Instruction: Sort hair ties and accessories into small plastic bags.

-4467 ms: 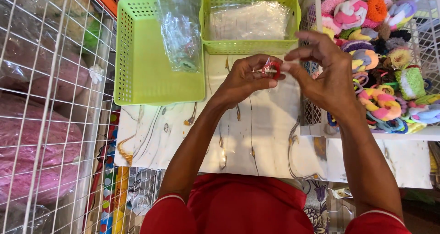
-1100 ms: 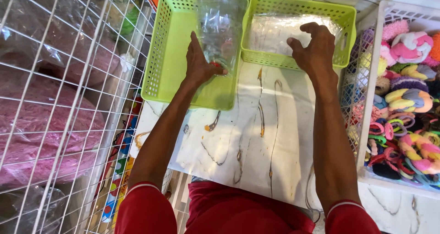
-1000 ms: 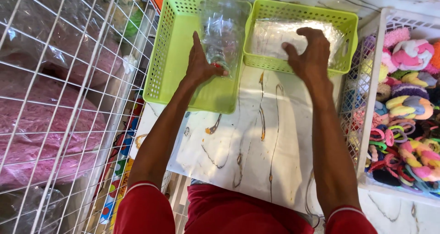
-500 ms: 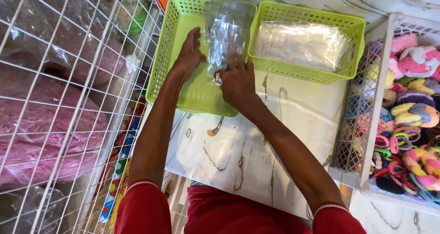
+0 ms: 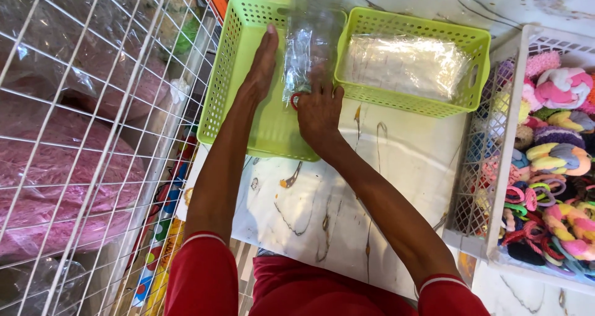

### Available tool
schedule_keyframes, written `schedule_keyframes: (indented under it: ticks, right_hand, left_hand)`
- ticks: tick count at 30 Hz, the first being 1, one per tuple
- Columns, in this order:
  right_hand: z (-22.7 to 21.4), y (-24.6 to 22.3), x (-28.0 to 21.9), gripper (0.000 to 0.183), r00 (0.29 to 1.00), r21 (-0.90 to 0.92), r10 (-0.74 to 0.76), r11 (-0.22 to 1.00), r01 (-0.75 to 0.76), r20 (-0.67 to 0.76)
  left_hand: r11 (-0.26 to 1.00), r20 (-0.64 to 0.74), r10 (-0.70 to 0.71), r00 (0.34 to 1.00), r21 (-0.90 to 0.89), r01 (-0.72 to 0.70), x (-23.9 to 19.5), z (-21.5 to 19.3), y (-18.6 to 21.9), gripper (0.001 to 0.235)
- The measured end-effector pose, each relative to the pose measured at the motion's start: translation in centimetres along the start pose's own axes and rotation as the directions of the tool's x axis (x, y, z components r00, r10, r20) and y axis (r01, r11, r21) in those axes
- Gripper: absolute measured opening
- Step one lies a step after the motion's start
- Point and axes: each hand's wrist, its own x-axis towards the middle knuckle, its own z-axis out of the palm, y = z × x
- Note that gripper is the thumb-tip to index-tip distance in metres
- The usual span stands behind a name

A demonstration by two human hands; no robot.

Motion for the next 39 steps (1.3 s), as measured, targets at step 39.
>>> schedule_keyframes:
  ticks: [39]
  right_hand:
    - [-1.4, 26.2, 1.4, 0.028, 0.934, 0.154, 0.352, 0.928, -0.34, -0.061]
  left_hand:
    - [0.926, -0.129, 0.355, 0.926, 0.184, -0.329, -12.3, 8.2, 6.7, 0.091]
